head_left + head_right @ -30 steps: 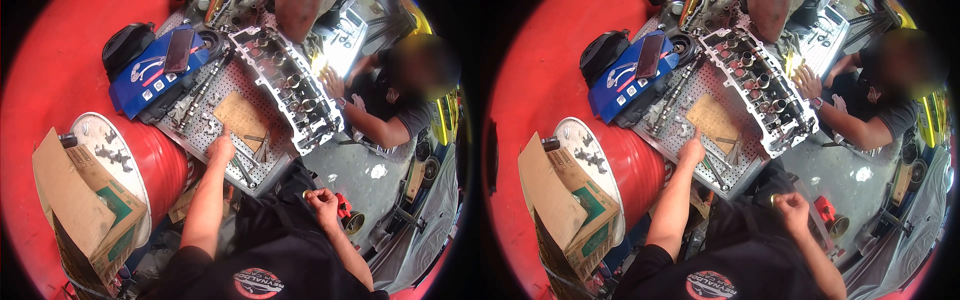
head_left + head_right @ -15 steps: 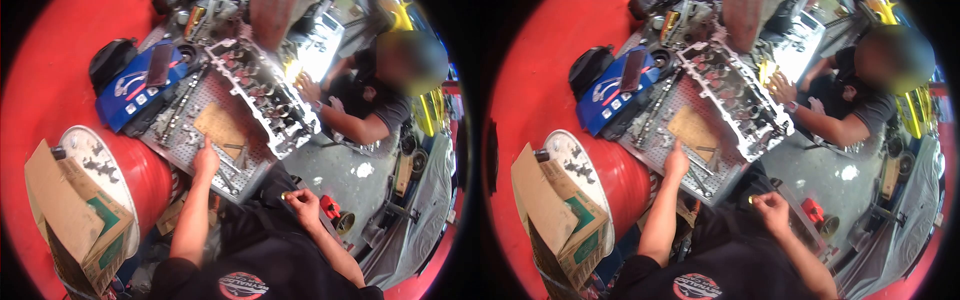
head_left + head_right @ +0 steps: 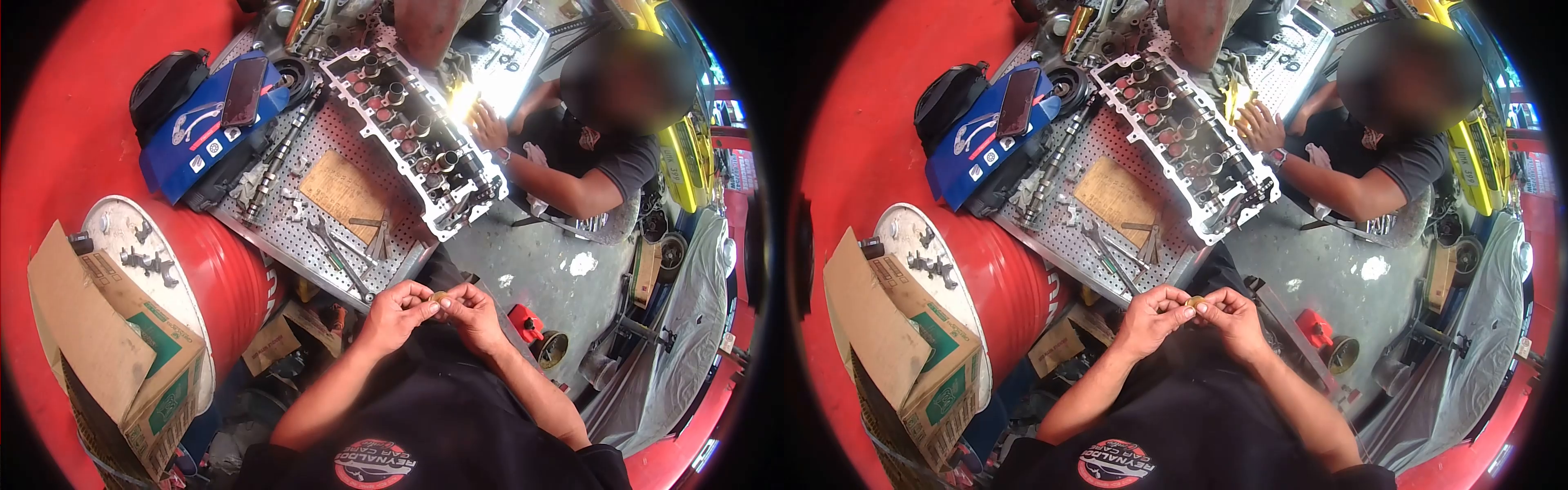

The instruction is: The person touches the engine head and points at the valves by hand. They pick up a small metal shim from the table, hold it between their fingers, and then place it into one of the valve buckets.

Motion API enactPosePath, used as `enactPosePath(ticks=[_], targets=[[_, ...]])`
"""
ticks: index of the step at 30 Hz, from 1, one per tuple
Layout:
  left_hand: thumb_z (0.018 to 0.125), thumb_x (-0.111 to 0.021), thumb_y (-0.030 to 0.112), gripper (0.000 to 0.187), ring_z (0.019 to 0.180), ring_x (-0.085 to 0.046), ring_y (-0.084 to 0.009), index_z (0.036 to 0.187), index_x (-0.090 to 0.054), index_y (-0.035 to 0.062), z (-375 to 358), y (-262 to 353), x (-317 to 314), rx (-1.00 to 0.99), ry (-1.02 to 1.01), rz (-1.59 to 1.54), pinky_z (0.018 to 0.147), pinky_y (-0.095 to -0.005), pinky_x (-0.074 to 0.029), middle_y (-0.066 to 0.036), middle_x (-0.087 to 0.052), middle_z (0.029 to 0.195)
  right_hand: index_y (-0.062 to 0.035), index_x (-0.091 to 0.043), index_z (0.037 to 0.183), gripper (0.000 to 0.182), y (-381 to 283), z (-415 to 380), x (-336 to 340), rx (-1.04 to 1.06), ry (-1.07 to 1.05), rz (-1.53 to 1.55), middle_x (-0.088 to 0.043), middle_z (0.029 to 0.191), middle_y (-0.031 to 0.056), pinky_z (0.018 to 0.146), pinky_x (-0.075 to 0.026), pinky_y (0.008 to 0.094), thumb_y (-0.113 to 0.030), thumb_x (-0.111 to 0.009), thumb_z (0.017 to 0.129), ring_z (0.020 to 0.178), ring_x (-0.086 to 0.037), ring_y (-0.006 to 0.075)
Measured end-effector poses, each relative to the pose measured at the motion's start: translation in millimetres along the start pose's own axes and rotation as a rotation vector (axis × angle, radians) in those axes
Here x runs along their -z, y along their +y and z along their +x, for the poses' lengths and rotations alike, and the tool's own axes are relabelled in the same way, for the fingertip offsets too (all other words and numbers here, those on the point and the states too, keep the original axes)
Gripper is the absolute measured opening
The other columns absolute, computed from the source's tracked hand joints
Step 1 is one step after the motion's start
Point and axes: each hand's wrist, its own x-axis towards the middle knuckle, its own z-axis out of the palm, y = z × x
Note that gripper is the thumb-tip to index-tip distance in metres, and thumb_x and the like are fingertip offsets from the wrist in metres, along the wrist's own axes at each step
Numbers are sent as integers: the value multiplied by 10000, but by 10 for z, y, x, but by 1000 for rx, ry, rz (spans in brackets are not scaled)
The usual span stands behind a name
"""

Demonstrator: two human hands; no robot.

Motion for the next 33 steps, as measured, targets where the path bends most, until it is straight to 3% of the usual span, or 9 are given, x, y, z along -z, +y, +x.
enactPosePath(ticks=[2, 5, 11, 17, 24, 33], targets=[[915, -638, 52, 133, 752, -627, -66, 1008, -608, -39, -29, 11, 29, 6, -2, 13, 673, -200, -485, -86, -698, 879, -16, -620, 925, 117, 7, -13, -15, 0, -12, -5, -685, 846, 74, 694, -516, 268, -92, -699, 883, 747, -639, 128], [889, -683, 93, 161, 647, -534, -34, 1004, -635, -8, -53, -56, 45, -69, 39, 16, 559, -184, -410, -11, -650, 785, -16, -616, 937, 125, 18, -27, -14, -8, -24, 4, -686, 848, 78, 696, -518, 268, -99, -694, 888, 751, -648, 136], [894, -670, 72, 138, 617, -518, -27, 996, -645, -18, -78, -145, 30, -114, 199, 86, 547, -183, -404, -1, -639, 753, -15, -616, 953, 134, 4, -36, -70, -26, -13, -28, -691, 864, 86, 701, -522, 264, -103, -694, 889, 769, -660, 142], [879, -689, 63, 127, 550, -481, -39, 974, -643, -9, -138, -161, 124, 72, 105, -188, 483, -200, -380, -16, -622, 730, -3, -630, 965, 131, -40, -71, -173, 4, 11, -173, -695, 907, 81, 723, -524, 265, -78, -700, 882, 803, -651, 126], [876, -673, 25, 78, 537, -493, -77, 946, -639, 25, -147, -224, 169, 153, 75, -534, 479, -214, -383, -40, -629, 773, 6, -644, 973, 132, -17, -38, -151, 11, -7, -246, -691, 925, 65, 760, -511, 253, -73, -700, 884, 827, -628, 102], [873, -679, 17, 74, 552, -492, -74, 940, -649, 8, -94, -255, 167, 154, 127, -372, 485, -212, -396, -50, -631, 796, 10, -652, 946, 126, -11, 25, -93, -19, -45, -271, -698, 981, 74, 842, -496, 263, -75, -712, 875, 897, -618, 103]])
